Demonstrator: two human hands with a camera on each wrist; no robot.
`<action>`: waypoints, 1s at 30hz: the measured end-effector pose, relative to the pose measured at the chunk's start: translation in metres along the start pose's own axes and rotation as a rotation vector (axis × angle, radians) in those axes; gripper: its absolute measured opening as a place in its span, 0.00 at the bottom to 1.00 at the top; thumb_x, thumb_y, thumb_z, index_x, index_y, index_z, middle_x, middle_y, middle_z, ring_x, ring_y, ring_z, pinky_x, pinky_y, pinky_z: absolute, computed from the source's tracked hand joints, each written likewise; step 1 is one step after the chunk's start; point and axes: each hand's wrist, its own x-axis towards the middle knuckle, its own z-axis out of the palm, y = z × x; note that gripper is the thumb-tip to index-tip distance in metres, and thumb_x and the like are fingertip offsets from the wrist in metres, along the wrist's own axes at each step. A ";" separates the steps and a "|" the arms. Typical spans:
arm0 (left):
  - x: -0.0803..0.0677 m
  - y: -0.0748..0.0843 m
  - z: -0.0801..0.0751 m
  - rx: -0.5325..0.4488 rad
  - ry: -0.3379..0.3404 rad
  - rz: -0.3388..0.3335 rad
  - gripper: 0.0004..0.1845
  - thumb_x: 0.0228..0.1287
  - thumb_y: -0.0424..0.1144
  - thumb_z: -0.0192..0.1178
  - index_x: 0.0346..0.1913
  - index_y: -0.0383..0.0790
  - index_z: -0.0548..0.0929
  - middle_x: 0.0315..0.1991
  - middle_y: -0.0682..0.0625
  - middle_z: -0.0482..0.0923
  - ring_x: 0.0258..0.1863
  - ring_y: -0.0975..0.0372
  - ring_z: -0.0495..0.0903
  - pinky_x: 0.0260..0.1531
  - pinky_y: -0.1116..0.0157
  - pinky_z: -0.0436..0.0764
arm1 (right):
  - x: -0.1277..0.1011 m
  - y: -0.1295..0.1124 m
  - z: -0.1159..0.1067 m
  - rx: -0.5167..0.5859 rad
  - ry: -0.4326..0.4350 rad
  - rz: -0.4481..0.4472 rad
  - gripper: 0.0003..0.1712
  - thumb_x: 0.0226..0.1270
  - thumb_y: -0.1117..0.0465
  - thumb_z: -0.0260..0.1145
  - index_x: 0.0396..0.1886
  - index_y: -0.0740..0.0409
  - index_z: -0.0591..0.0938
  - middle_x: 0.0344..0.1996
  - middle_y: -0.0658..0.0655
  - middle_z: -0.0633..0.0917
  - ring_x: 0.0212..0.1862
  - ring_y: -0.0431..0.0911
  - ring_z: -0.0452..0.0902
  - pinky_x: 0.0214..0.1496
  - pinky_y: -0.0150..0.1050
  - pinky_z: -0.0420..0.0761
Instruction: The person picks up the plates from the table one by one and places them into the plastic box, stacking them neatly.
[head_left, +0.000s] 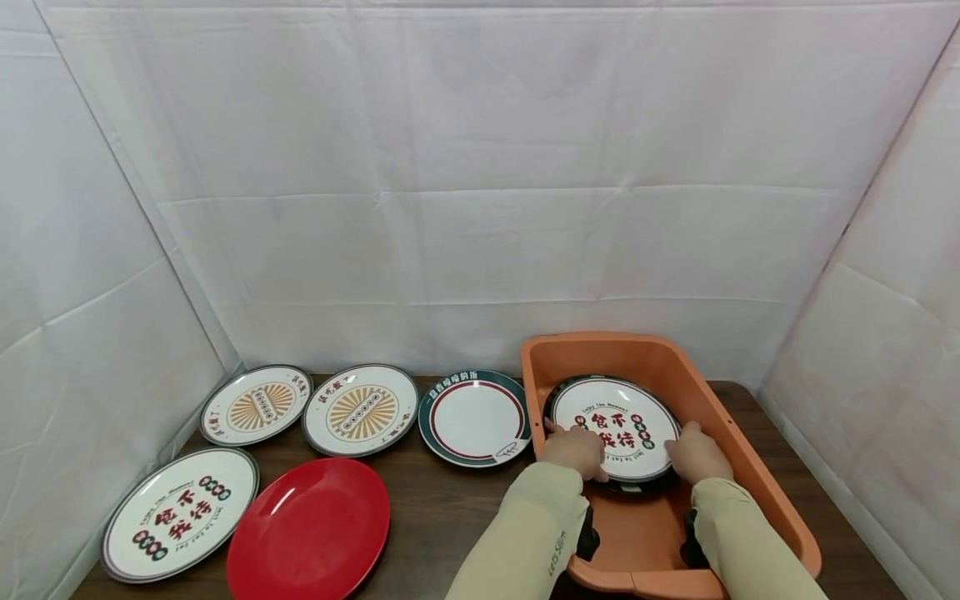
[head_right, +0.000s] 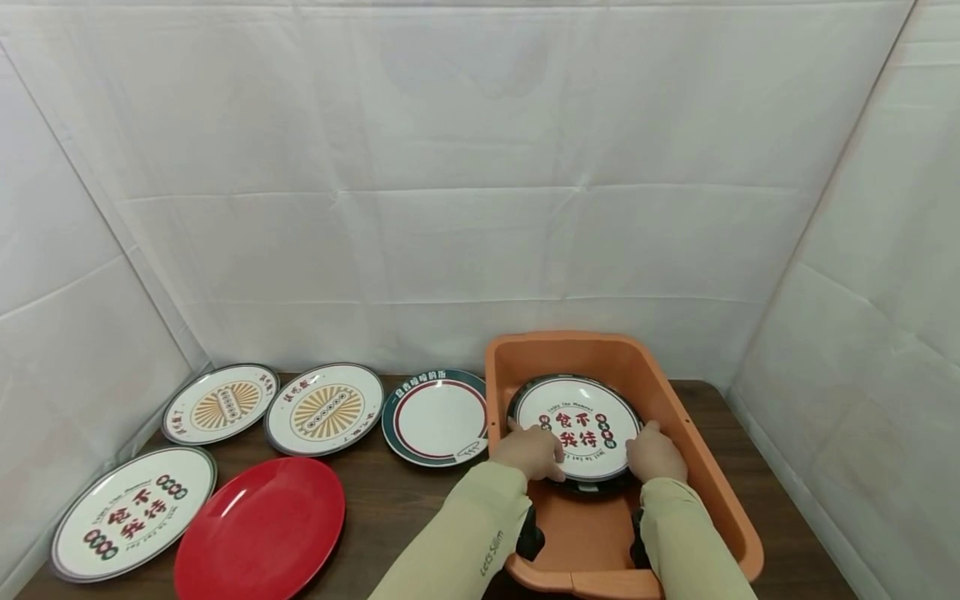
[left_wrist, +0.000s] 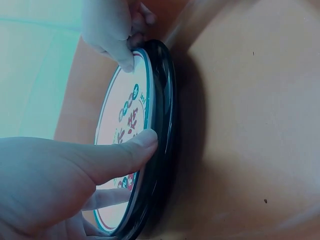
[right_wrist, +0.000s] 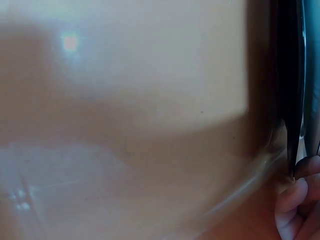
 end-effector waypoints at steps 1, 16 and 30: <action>0.000 0.000 0.000 0.004 -0.001 -0.002 0.09 0.54 0.51 0.65 0.35 0.54 0.84 0.42 0.56 0.79 0.51 0.52 0.74 0.32 0.65 0.78 | -0.001 0.000 0.000 -0.002 0.002 -0.002 0.27 0.69 0.61 0.51 0.51 0.82 0.56 0.34 0.72 0.74 0.36 0.59 0.72 0.38 0.51 0.74; -0.004 0.001 -0.001 0.028 0.022 -0.006 0.09 0.52 0.51 0.67 0.25 0.52 0.84 0.24 0.57 0.79 0.48 0.52 0.77 0.50 0.59 0.75 | -0.005 -0.002 -0.001 -0.033 0.032 -0.021 0.23 0.69 0.61 0.53 0.48 0.79 0.62 0.31 0.68 0.74 0.33 0.56 0.72 0.35 0.47 0.73; -0.005 0.002 0.000 0.078 0.025 -0.043 0.15 0.49 0.58 0.66 0.34 0.53 0.87 0.65 0.52 0.64 0.67 0.42 0.51 0.60 0.55 0.64 | -0.002 0.001 0.000 0.015 0.025 -0.007 0.26 0.69 0.61 0.51 0.56 0.79 0.60 0.40 0.72 0.75 0.37 0.57 0.72 0.37 0.48 0.74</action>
